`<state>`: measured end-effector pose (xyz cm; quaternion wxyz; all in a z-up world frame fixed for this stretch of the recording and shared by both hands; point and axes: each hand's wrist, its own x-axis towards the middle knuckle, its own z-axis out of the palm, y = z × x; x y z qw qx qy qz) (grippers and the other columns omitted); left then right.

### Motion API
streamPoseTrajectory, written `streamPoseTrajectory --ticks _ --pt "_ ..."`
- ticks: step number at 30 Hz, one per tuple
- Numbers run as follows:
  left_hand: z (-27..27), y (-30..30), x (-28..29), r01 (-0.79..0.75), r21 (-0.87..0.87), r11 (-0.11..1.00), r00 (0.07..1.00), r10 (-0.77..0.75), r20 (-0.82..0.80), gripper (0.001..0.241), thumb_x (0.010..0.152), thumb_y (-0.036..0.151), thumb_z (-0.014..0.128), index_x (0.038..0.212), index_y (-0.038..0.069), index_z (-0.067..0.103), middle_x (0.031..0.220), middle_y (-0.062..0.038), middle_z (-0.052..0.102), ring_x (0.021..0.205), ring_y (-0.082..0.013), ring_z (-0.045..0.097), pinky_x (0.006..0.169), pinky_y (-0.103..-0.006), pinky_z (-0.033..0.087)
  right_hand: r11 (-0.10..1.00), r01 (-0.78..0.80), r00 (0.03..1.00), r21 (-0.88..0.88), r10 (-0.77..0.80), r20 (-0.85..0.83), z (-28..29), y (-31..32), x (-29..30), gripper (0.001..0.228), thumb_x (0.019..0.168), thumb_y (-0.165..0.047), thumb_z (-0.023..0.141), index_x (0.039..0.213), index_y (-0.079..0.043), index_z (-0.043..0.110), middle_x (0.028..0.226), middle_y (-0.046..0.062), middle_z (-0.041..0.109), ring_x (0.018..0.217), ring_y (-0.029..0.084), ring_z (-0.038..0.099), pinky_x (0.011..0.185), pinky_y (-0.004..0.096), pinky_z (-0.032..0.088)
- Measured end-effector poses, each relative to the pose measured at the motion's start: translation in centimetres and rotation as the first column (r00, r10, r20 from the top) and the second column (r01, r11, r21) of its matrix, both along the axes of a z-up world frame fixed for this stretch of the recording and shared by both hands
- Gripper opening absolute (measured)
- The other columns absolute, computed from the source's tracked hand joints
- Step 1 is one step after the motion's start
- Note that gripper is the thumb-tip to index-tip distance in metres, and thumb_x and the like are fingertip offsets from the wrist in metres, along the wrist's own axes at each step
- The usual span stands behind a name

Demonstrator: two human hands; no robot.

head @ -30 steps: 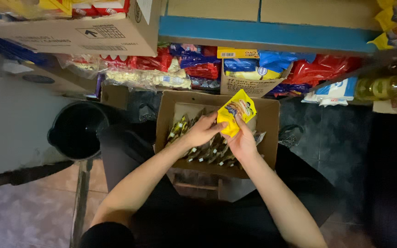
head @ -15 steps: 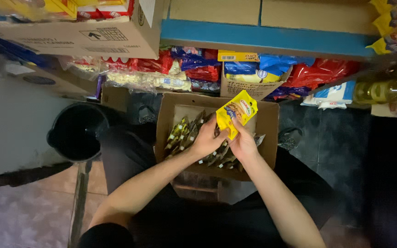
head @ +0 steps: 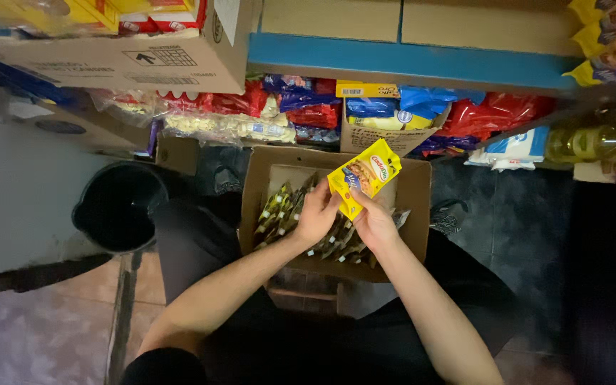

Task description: The person takes food pouches from a cardboard box resting on their lap and places them one by one onto a storage shelf.

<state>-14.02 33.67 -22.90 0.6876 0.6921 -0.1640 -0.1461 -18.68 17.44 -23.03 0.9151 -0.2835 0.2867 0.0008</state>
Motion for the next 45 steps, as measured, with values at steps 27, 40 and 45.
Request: streamPoseTrajectory --ticks 27,40,45 --pt "-1.6 1.2 4.3 0.355 -0.116 0.928 0.859 -0.372 -0.352 0.040 0.103 0.005 0.081 0.142 -0.001 0.072 0.122 -0.027 0.079 0.102 -0.0390 0.082 0.080 -0.0511 0.070 0.977 -0.021 0.998 -0.211 0.034 0.058 3.6 -0.2 0.1 0.059 0.095 0.004 0.085 0.147 -0.010 0.060 0.137 0.016 0.074 0.117 0.038 0.080 0.093 0.050 0.070" --pt "0.9 2.3 6.8 0.410 0.009 0.912 0.826 -0.367 -0.427 0.061 0.058 0.006 0.114 0.113 0.005 0.086 0.105 -0.013 0.086 0.097 -0.0252 0.082 0.081 -0.0401 0.069 0.727 -0.378 0.865 -0.573 0.497 0.060 0.7 -2.5 0.5 0.111 0.062 0.022 0.099 0.159 -0.007 0.052 0.153 0.021 0.068 0.147 0.042 0.063 0.121 0.063 0.047" --pt "-0.4 1.0 5.6 0.348 -0.047 0.936 0.877 -0.343 -0.337 0.069 0.055 0.009 0.116 0.117 0.005 0.087 0.110 -0.014 0.086 0.107 -0.0249 0.080 0.093 -0.0415 0.065 0.597 -0.496 0.776 -0.630 0.631 -0.013 4.4 -5.1 1.7 0.098 0.070 0.018 0.099 0.155 -0.001 0.053 0.149 0.028 0.066 0.135 0.051 0.068 0.103 0.062 0.060"
